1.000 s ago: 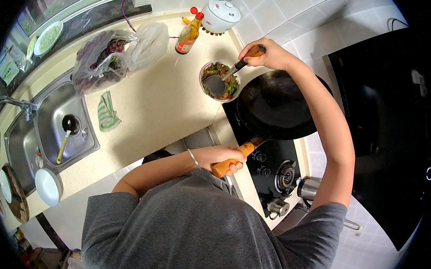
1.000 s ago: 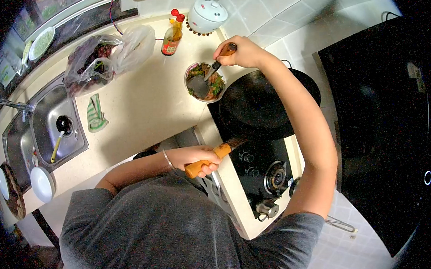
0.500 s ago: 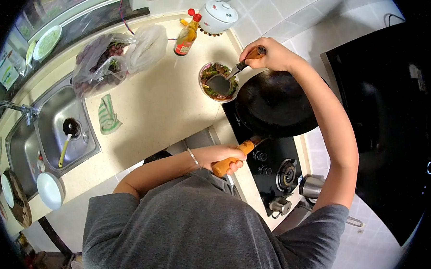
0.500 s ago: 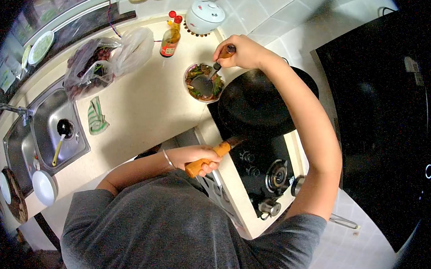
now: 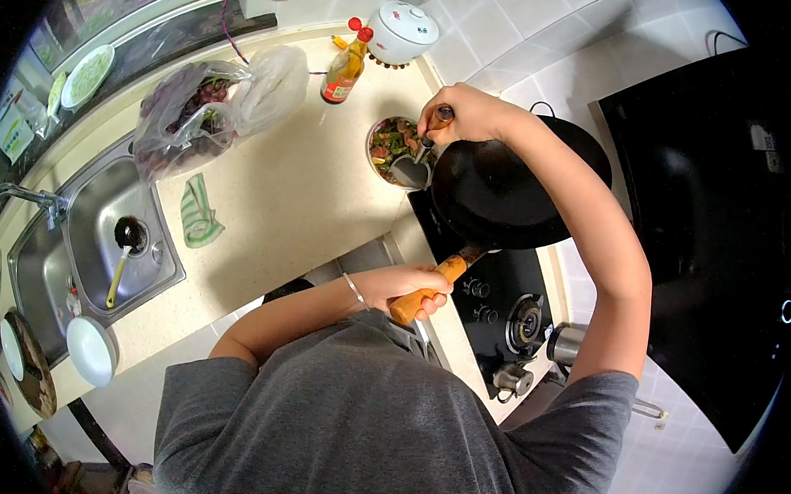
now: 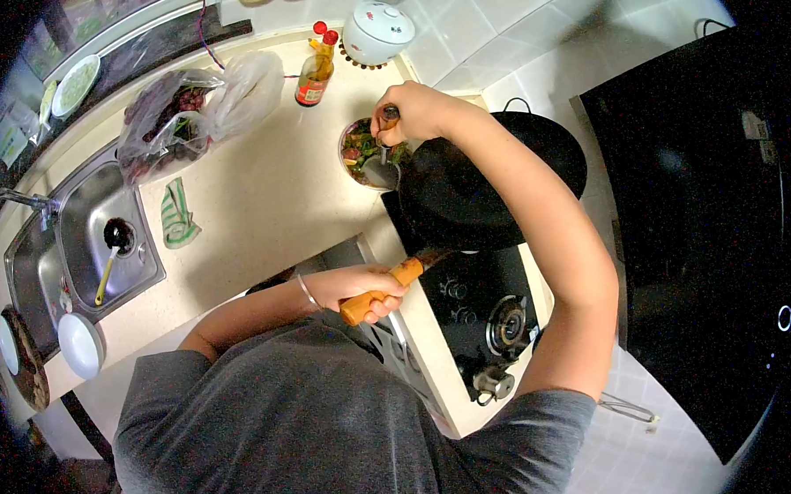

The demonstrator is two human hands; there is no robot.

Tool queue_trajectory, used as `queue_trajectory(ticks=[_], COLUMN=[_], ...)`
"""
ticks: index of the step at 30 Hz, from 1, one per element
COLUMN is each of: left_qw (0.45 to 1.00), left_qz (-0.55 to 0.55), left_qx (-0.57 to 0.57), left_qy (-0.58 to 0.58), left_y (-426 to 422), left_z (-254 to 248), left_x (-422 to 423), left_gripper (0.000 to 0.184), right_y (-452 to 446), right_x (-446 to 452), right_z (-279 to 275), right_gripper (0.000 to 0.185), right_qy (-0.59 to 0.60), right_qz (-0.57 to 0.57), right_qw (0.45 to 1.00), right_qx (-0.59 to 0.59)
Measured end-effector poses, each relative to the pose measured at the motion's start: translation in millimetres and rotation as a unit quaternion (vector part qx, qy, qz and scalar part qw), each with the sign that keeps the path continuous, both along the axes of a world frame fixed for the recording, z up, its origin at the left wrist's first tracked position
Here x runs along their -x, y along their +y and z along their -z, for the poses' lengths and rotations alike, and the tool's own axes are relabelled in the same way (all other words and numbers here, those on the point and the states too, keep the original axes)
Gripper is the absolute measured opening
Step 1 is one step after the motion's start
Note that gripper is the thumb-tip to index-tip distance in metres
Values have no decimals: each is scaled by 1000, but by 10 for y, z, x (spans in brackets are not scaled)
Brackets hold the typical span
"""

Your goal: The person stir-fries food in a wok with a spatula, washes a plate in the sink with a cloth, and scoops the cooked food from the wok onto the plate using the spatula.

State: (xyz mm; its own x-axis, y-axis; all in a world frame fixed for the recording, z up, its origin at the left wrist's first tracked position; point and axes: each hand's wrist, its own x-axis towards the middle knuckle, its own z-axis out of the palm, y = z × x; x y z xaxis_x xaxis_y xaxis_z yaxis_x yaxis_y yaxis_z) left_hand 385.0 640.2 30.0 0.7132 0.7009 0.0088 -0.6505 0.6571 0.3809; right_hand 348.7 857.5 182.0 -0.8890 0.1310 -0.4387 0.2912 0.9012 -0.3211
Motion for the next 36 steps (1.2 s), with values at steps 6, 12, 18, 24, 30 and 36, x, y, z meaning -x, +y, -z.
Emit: queue_trajectory(ticks=[6,12,18,24,30,36], left_qw=[999,994,952,910,898,882], left_qz=[-11,11,-11,42,24,46], left_qx=[43,34,9,-18,-30,-16], left_qy=[11,103,306,411,438,469], left_y=[-10,81,242,603,895,1113], left_z=[-153,-119,-273,-168,-139,-129], left_x=[75,87,80,-86,-291,-467], left_gripper=[13,11,16,19,21,20], right_y=[164,350,366,58,-504,-770], right_x=[-118,-758,-2069,-3504,-4280,-4478], right_z=[-441,-729,-976,-612,170,794], right_gripper=[21,26,29,28,29,28], right_qy=[49,185,370,531,595,614], right_qz=[45,260,421,581,680,712], right_qw=[997,946,826,609,418,329], right_qx=[50,60,61,101,96,90])
